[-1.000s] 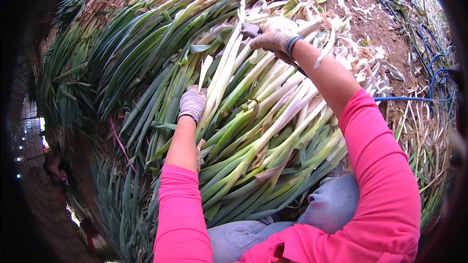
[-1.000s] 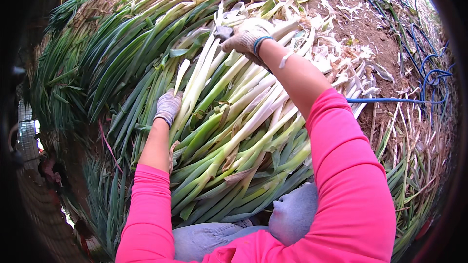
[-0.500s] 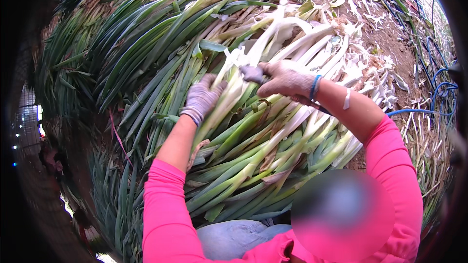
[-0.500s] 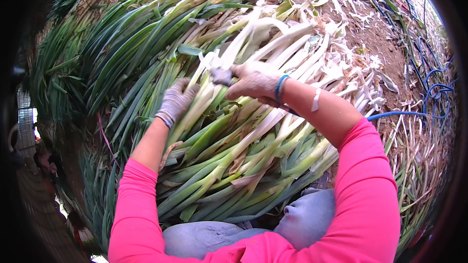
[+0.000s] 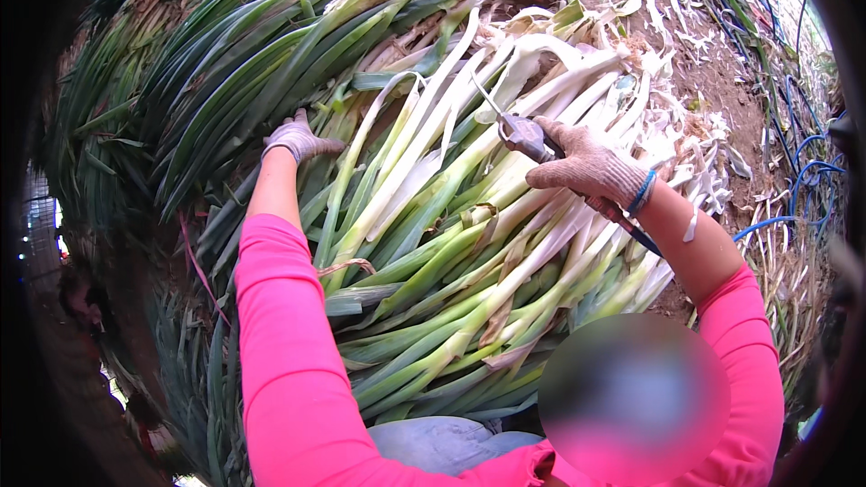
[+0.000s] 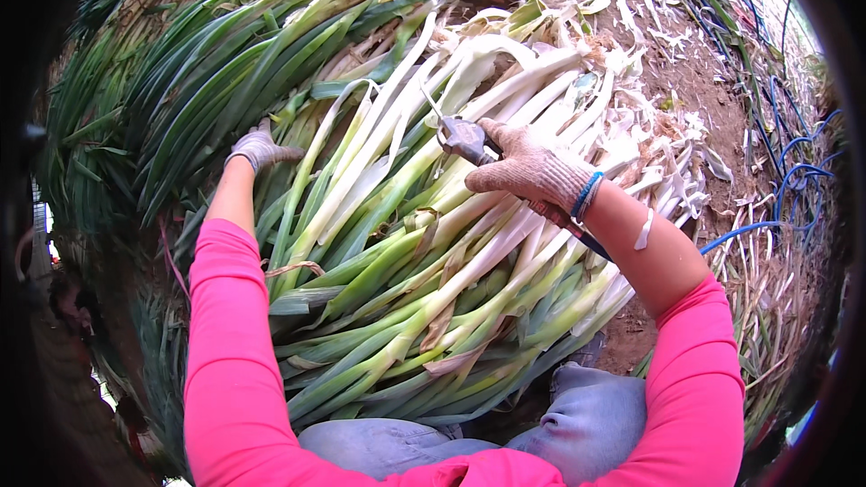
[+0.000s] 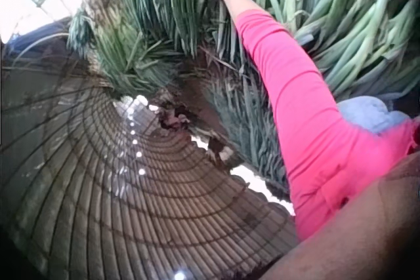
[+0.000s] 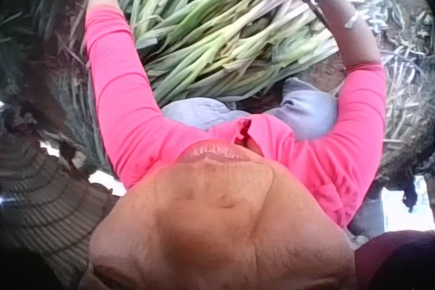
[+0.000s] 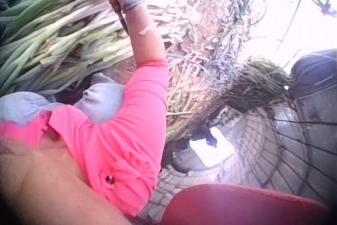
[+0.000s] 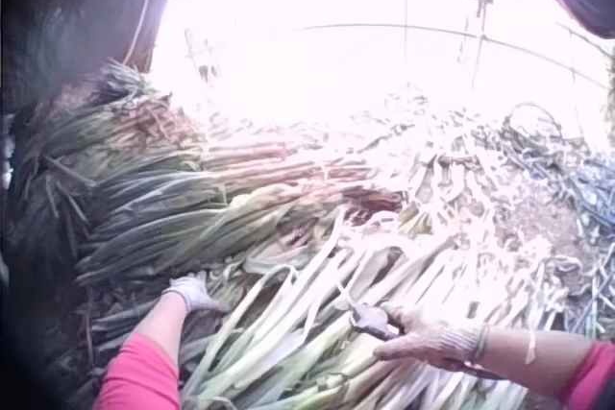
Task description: The person sits on the ground and uses a knife to trim the outer layers and tips of long green leaves. They handle the leaves one at a time, cutting away unwanted parts and placing the trimmed pieces aside.
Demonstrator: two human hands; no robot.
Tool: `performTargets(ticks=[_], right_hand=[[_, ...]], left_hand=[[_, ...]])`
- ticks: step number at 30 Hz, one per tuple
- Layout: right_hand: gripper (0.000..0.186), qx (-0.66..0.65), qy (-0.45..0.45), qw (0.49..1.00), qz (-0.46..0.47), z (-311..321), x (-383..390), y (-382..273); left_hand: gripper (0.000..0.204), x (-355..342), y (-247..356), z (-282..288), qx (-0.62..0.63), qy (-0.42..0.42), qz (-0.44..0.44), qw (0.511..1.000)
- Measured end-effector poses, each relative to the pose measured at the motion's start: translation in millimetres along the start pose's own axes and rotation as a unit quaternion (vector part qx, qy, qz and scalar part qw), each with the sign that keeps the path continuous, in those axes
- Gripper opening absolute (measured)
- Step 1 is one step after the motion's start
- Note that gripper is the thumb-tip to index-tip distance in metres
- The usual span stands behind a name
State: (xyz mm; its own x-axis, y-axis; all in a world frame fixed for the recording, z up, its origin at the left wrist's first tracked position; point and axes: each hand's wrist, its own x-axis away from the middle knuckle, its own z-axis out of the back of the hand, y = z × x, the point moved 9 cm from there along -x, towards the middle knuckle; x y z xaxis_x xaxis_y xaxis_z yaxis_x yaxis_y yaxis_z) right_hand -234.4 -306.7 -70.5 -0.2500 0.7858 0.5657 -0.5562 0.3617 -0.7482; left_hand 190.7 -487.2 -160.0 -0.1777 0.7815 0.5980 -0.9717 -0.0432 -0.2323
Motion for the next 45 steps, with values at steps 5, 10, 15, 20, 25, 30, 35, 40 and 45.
performTargets(ticks=[5, 10, 15, 20, 25, 30, 35, 40, 45], right_hand=[[0.085, 0.028, -0.001, 0.999, 0.017, 4.4, 8.6, 17.3], [0.085, 0.078, -0.022, 0.996, -0.028, 10.1, 30.4, 13.0], [0.087, 0.075, 0.001, 0.997, 0.019, 14.0, 35.4, 25.0], [0.087, 0.119, 0.037, 0.992, 0.012, 19.6, 49.8, 34.6], [0.084, 0.143, 0.031, 0.989, -0.014, 22.1, 69.1, 30.6], [0.083, 0.078, 0.057, 0.995, 0.015, 36.0, 88.6, 33.8], [0.075, 0.019, 0.101, 0.993, 0.050, 54.2, 118.0, 30.8], [0.077, 0.063, 0.089, 0.994, 0.007, 49.3, 127.3, 66.1], [0.085, 0.002, 0.024, 1.000, -0.017, 26.0, 146.0, 89.2]], left_hand=[[0.131, 34.6, 20.2, -10.9, -0.024, -0.031, -0.065, 0.997], [0.132, 64.0, -27.1, -49.6, -0.001, -0.003, 0.007, 1.000], [0.123, 53.4, -31.0, -53.5, 0.059, 0.067, -0.031, 0.996], [0.108, 74.8, -17.9, -48.1, 0.070, 0.114, -0.034, 0.990], [0.101, 137.0, -18.5, 20.8, -0.019, 0.124, -0.024, 0.992], [0.091, 220.9, 1.4, 114.1, 0.029, 0.127, -0.121, 0.984], [0.085, 301.2, 49.0, 112.6, 0.443, -0.062, -0.213, 0.869], [0.118, 298.7, 132.3, 36.2, 0.167, 0.046, -0.221, 0.960], [0.120, 269.8, 167.0, 13.5, 0.061, 0.061, -0.175, 0.981]])
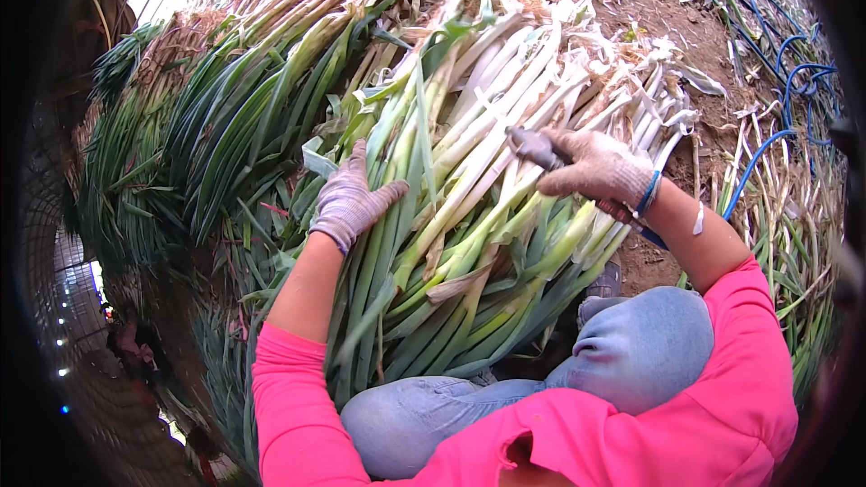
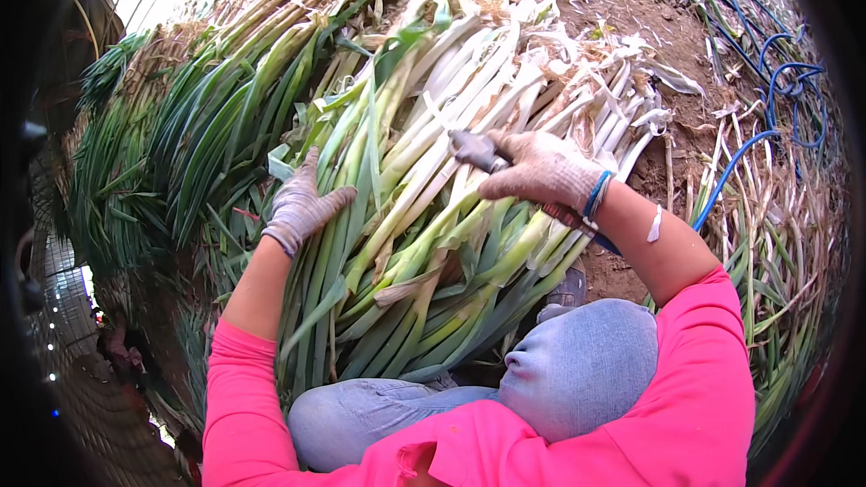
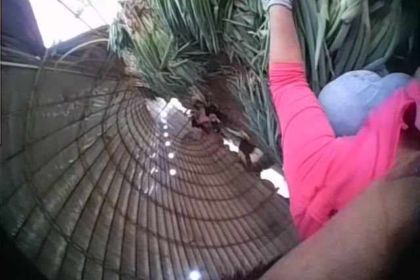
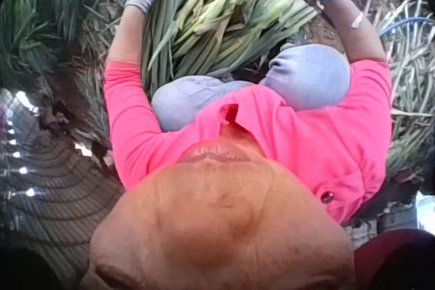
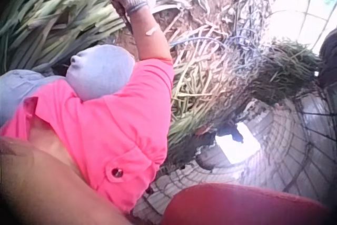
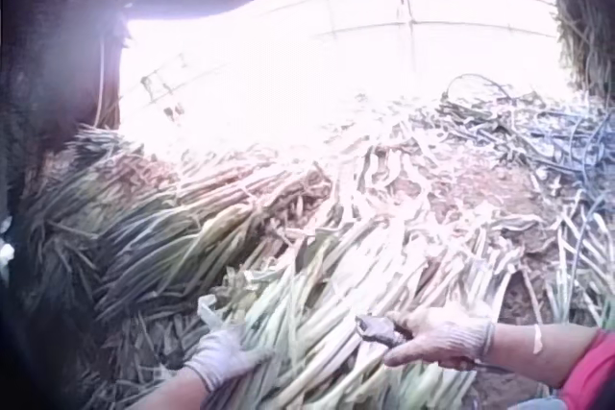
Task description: The person sits on the ground and uses a knife to trim the outer layers and tips of long green leaves. They handle the leaves one at a time, cutting away unwanted parts and placing the trimmed pieces aside.
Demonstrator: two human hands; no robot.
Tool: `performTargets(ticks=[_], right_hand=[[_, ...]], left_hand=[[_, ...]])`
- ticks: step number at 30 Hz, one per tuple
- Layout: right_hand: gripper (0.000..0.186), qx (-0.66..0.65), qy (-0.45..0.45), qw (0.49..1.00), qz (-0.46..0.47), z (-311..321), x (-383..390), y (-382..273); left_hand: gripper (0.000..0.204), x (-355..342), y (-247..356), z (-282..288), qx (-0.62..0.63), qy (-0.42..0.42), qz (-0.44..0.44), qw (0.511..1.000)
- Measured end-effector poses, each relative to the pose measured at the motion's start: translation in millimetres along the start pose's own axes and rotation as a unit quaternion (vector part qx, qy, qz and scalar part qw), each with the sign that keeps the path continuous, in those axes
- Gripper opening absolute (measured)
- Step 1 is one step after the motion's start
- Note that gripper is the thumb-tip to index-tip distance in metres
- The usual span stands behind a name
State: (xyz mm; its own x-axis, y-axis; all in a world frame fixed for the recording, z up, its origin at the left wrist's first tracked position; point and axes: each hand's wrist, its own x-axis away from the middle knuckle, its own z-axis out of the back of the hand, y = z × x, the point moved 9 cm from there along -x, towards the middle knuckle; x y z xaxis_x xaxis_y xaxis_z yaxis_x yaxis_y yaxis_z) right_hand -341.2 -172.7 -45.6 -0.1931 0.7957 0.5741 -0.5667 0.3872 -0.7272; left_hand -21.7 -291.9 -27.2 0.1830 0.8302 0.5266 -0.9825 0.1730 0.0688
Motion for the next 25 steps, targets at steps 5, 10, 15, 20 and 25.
performTargets(ticks=[5, 10, 15, 20, 25], right_hand=[[0.083, 0.059, -0.117, 0.987, 0.089, -45.6, 20.4, -50.1], [0.069, 0.048, -0.091, 0.993, 0.054, -30.0, 1.0, -53.2], [0.058, -0.040, -0.051, 0.997, -0.028, 3.1, -43.2, -28.6], [0.037, -0.156, -0.007, 0.988, 0.004, 27.4, -95.5, -11.2], [0.039, -0.146, 0.101, 0.983, -0.054, 67.7, -126.0, 13.6]], left_hand=[[0.116, -1.6, 11.6, -4.0, -0.050, 0.022, 0.014, 0.998], [0.116, -0.1, 11.1, -6.0, -0.045, 0.029, 0.026, 0.998], [0.117, -2.3, 10.6, -7.2, -0.038, 0.049, 0.020, 0.998], [0.115, 0.7, 6.1, -8.2, -0.034, 0.055, 0.026, 0.998], [0.110, -8.2, 12.3, -19.5, -0.076, 0.045, -0.036, 0.995]])
